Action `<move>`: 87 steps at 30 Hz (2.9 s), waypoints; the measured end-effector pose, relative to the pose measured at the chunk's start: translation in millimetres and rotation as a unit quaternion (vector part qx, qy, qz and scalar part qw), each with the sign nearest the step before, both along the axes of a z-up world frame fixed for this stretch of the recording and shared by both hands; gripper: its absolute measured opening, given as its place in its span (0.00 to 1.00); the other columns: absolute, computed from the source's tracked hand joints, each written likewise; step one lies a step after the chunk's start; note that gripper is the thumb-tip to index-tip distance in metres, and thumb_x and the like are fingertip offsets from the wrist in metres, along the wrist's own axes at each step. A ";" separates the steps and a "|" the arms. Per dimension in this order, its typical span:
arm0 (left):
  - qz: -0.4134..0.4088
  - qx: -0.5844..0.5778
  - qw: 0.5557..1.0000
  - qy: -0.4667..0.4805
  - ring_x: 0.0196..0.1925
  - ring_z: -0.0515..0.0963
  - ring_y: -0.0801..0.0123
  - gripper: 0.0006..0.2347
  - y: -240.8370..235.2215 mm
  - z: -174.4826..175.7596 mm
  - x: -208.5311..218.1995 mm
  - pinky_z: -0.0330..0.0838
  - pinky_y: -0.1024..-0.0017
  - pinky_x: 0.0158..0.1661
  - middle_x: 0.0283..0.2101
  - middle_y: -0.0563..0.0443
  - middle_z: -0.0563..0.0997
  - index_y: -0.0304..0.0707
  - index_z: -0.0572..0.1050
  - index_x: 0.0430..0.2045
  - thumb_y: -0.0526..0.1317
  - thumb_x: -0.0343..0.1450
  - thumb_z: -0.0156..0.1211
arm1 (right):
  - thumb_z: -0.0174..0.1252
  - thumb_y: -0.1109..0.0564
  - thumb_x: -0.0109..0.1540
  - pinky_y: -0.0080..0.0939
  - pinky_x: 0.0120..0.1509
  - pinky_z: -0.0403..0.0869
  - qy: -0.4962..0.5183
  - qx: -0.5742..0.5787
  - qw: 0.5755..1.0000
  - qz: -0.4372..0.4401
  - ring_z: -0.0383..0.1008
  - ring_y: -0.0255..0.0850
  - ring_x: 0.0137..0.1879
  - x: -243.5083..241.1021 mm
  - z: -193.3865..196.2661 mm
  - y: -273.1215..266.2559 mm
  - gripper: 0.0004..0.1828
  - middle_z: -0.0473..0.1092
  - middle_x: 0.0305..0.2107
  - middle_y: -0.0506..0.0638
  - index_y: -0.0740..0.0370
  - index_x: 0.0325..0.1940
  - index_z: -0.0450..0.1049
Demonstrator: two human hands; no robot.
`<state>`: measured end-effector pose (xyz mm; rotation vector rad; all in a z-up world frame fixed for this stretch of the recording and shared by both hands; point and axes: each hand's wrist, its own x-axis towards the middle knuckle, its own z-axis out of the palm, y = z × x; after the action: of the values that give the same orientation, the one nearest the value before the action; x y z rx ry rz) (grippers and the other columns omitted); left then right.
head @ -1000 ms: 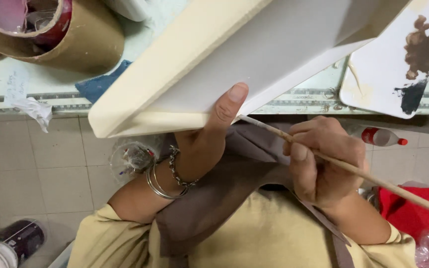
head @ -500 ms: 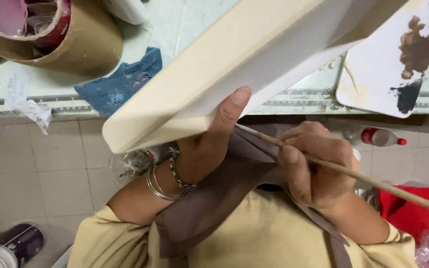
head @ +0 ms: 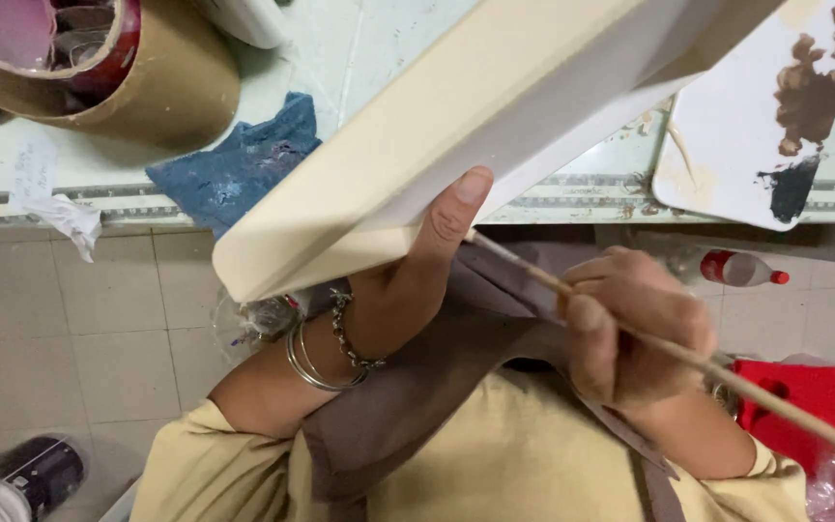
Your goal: Painting the interior of a wooden frame with white paint using a brush
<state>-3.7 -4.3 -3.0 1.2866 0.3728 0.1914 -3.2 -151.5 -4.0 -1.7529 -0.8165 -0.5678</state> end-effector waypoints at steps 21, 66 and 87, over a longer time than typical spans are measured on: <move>0.116 0.502 0.836 -0.187 0.34 0.72 0.58 0.12 10.7 -41.9 -12.7 0.73 0.63 0.42 0.35 0.44 0.72 0.25 0.72 0.37 0.25 0.65 0.70 | 0.38 0.55 0.70 0.35 0.22 0.66 0.044 -0.014 0.968 -0.247 0.58 0.40 0.19 28.3 -17.9 -113.2 0.07 0.55 0.19 0.53 0.61 0.42 0.53; -0.090 0.284 0.954 -0.043 0.39 0.75 0.72 0.11 1.8 -1.1 7.7 0.68 0.75 0.38 0.38 0.53 0.75 0.39 0.69 0.36 0.41 0.63 0.51 | 0.42 0.57 0.59 0.44 0.23 0.62 0.212 -0.279 0.936 0.043 0.68 0.50 0.29 -2.0 -10.3 -15.0 0.11 0.68 0.25 0.53 0.64 0.25 0.64; -0.140 0.262 0.950 -0.097 0.24 0.45 0.79 0.12 1.4 12.1 21.4 0.37 0.75 0.23 0.20 0.63 0.47 0.47 0.45 0.14 0.37 0.62 0.43 | 0.37 0.62 0.59 0.43 0.22 0.61 0.143 -0.191 0.970 0.052 0.65 0.46 0.23 4.0 -12.8 -19.3 0.07 0.62 0.18 0.53 0.63 0.26 0.52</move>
<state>17.7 -2.9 9.1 1.8094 -0.0426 0.1795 0.8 -170.8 -16.7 -2.0669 -0.8438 -0.0818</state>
